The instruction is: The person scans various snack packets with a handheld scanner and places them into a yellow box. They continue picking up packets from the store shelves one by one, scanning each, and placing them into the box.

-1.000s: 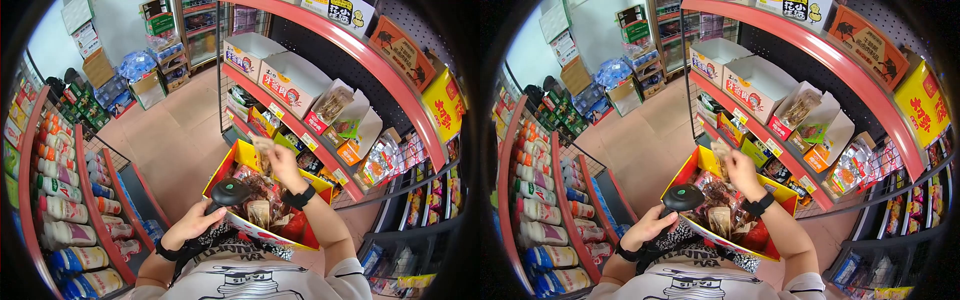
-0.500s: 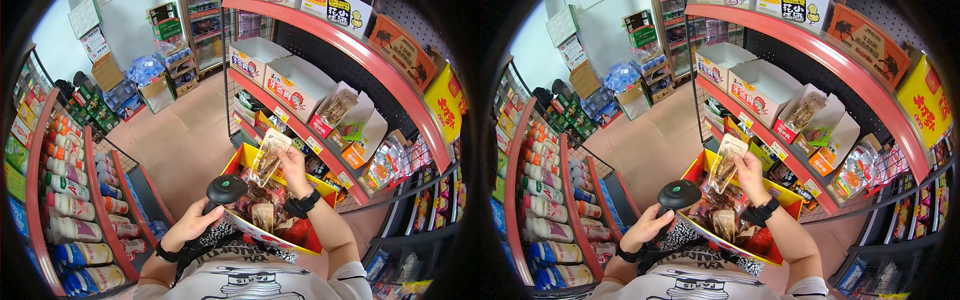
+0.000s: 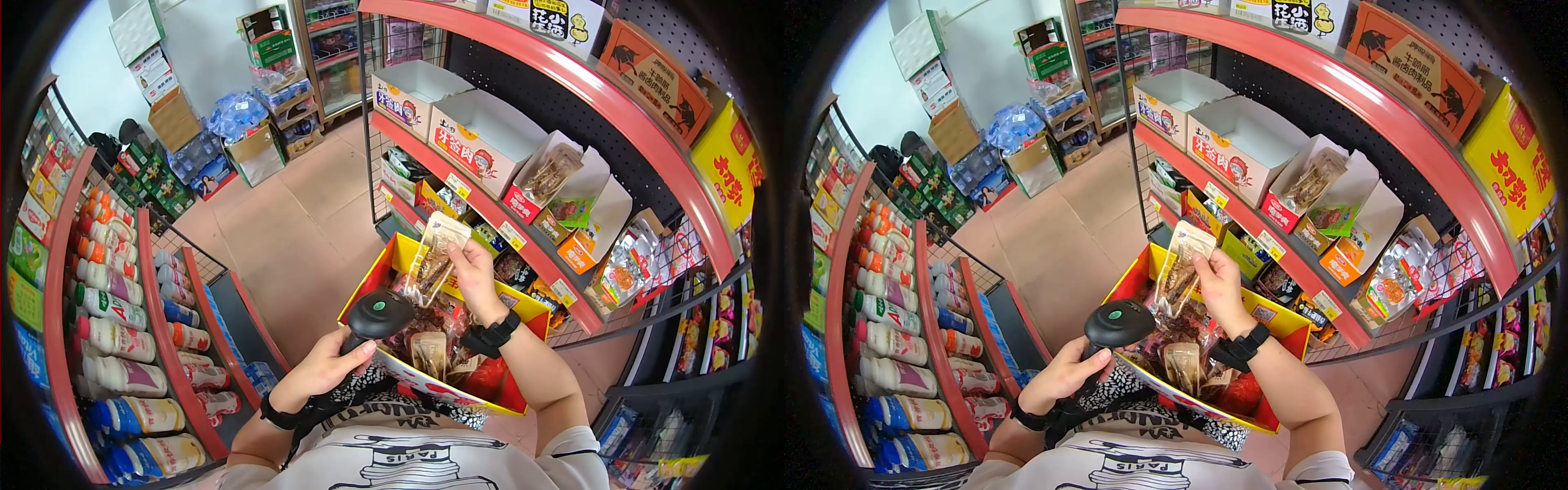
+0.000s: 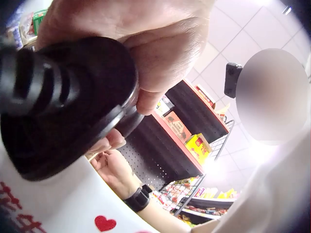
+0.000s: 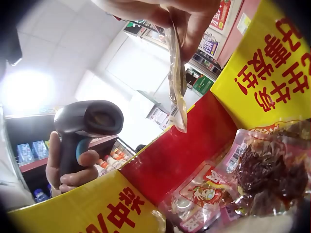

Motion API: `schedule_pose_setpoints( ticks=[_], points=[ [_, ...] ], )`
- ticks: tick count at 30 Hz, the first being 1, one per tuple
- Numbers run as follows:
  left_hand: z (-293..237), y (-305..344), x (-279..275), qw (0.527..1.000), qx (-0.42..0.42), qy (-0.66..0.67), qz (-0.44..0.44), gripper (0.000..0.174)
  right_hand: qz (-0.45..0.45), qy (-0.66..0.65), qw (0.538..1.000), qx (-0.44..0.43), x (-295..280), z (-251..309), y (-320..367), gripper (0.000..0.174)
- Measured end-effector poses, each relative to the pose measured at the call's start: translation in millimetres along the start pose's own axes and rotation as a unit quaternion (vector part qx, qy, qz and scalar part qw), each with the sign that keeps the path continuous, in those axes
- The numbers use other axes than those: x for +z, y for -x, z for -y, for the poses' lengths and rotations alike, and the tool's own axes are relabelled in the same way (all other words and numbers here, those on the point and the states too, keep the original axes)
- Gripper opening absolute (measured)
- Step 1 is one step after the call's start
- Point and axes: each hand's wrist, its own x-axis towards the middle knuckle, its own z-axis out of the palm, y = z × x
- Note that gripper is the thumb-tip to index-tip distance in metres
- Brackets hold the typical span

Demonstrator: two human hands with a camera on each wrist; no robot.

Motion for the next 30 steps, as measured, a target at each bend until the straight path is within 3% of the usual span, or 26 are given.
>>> schedule_pose_setpoints(
  ticks=[30],
  points=[
    [-0.9, -7.9, 1.9, 0.996, 0.026, 0.085, -0.004, 0.031, 0.015, 0.021, 1.000, -0.013, -0.7, -0.5, 1.1, 0.022]
  ],
)
